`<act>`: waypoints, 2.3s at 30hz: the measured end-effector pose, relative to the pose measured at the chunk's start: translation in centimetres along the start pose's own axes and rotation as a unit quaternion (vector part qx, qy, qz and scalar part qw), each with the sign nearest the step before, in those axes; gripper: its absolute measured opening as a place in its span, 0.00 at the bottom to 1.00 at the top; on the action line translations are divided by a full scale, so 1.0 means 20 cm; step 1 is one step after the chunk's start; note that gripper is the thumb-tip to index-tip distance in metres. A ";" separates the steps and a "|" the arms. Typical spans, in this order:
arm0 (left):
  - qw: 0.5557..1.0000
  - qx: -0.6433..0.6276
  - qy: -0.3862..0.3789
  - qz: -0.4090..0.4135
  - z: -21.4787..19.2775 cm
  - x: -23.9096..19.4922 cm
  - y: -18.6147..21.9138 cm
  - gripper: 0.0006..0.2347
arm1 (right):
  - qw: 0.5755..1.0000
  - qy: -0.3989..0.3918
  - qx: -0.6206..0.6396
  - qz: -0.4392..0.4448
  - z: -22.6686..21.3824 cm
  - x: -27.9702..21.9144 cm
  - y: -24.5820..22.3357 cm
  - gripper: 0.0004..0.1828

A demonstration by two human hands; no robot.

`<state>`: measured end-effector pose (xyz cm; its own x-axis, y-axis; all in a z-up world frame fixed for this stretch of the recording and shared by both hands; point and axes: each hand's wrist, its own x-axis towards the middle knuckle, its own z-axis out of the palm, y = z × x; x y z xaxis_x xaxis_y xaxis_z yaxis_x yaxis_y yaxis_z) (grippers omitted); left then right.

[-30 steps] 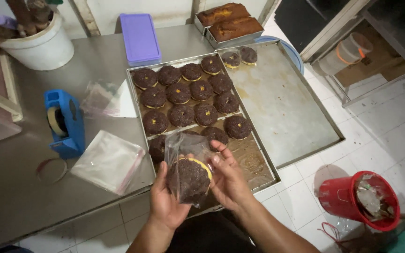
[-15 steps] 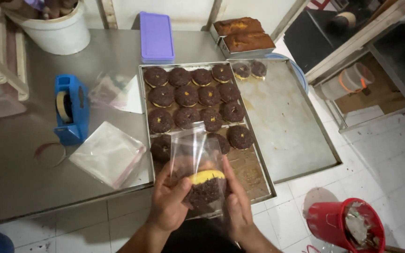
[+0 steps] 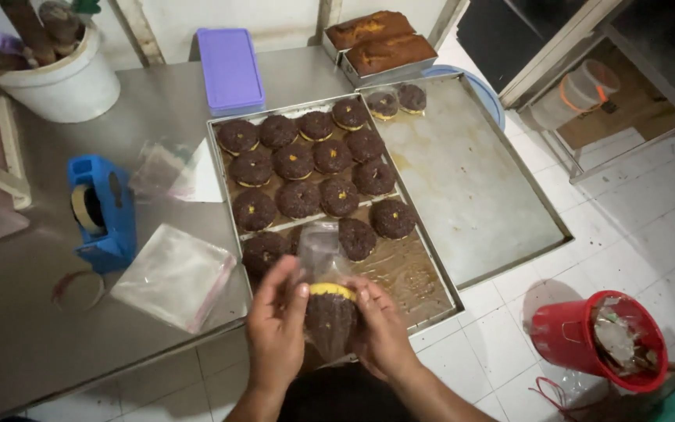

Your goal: The person places individual chocolate-covered donuts into plastic bags, folds the bags, and uses a tape dispenser to seal them.

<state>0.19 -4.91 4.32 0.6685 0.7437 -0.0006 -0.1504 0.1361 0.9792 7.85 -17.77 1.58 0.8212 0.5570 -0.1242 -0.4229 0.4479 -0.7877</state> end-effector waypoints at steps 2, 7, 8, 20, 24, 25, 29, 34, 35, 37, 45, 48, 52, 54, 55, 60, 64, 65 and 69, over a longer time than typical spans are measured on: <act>0.999 -0.004 -0.030 -0.032 0.00 0.01 0.04 0.19 | 0.993 -0.026 -0.098 -0.054 0.03 -0.01 -0.07 0.20; 0.982 -0.121 -0.088 -0.112 -0.02 0.03 0.02 0.24 | 0.944 -0.086 -0.283 -0.143 0.06 -0.01 -0.16 0.20; 0.976 -0.141 -0.105 -0.128 -0.03 0.04 -0.01 0.22 | 0.934 -0.112 -0.293 -0.170 0.08 0.00 -0.17 0.20; 0.926 -0.315 -0.118 -0.174 -0.12 -0.02 -0.24 0.12 | 0.959 -0.094 -0.267 -0.034 0.06 0.07 -0.10 0.14; 0.898 -0.337 -0.067 -0.275 -0.14 -0.04 -0.21 0.07 | 0.904 -0.133 -0.405 -0.043 0.03 0.16 -0.21 0.16; 0.898 -0.337 -0.064 -0.274 -0.16 -0.05 -0.20 0.07 | 0.903 -0.135 -0.405 -0.042 0.00 0.20 -0.22 0.16; 0.831 -0.375 -0.091 -0.401 -0.23 -0.09 -0.03 0.11 | 0.560 -0.312 -0.661 -0.390 0.03 0.21 -0.29 0.40; 0.823 -0.344 -0.074 -0.445 -0.34 -0.20 0.06 0.15 | 0.619 -0.448 -0.508 -0.397 0.26 0.12 -0.28 0.15; 0.827 -0.330 -0.046 -0.452 -0.36 -0.24 0.06 0.16 | 0.679 -0.426 -0.526 -0.286 0.26 0.09 -0.24 0.14; 0.832 -0.326 -0.003 -0.450 -0.42 -0.35 -0.01 0.16 | 0.718 -0.418 -0.532 -0.165 0.21 0.03 -0.13 0.12; 0.741 -0.380 0.347 -0.431 -0.65 -0.73 -0.18 0.25 | 0.801 -0.275 -0.128 0.516 0.15 -0.16 0.10 0.20; 0.731 -0.314 0.526 -0.300 -0.68 -0.81 -0.19 0.23 | 0.852 -0.278 -0.172 0.408 0.22 -0.09 0.18 0.18; 0.820 -0.039 0.402 -0.406 -1.04 -0.80 -0.20 0.26 | 0.861 -0.245 -0.311 0.320 0.55 0.14 0.25 0.18; 0.682 -0.268 0.531 -0.425 -1.23 -0.65 -0.33 0.19 | 0.901 -0.166 -0.303 0.263 0.77 0.28 0.34 0.17; 0.687 -0.266 0.525 -0.426 -1.41 -0.62 -0.59 0.19 | 0.904 -0.162 -0.302 0.257 0.83 0.39 0.46 0.17; 0.751 -0.252 0.442 -0.421 -1.80 -0.25 -0.54 0.21 | 0.849 -0.144 -0.486 0.151 1.18 0.94 0.99 0.31; 0.804 -0.346 0.295 -0.383 -1.87 0.04 0.17 0.18 | 0.862 -0.052 -0.471 0.182 1.31 1.08 1.23 0.33; 0.805 -0.355 0.271 -0.391 -1.93 0.09 0.23 0.17 | 0.861 -0.040 -0.479 0.164 1.29 1.12 1.31 0.29; 0.826 -0.335 0.199 -0.406 -2.08 0.24 0.49 0.15 | 0.882 0.027 -0.426 0.202 1.38 1.04 1.28 0.19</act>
<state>-28.31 27.15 5.51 0.4747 0.3673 -0.7999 -0.2294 0.9290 0.2904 3.59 24.59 -4.64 0.6962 0.5067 -0.5084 -0.2627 -0.4793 -0.8374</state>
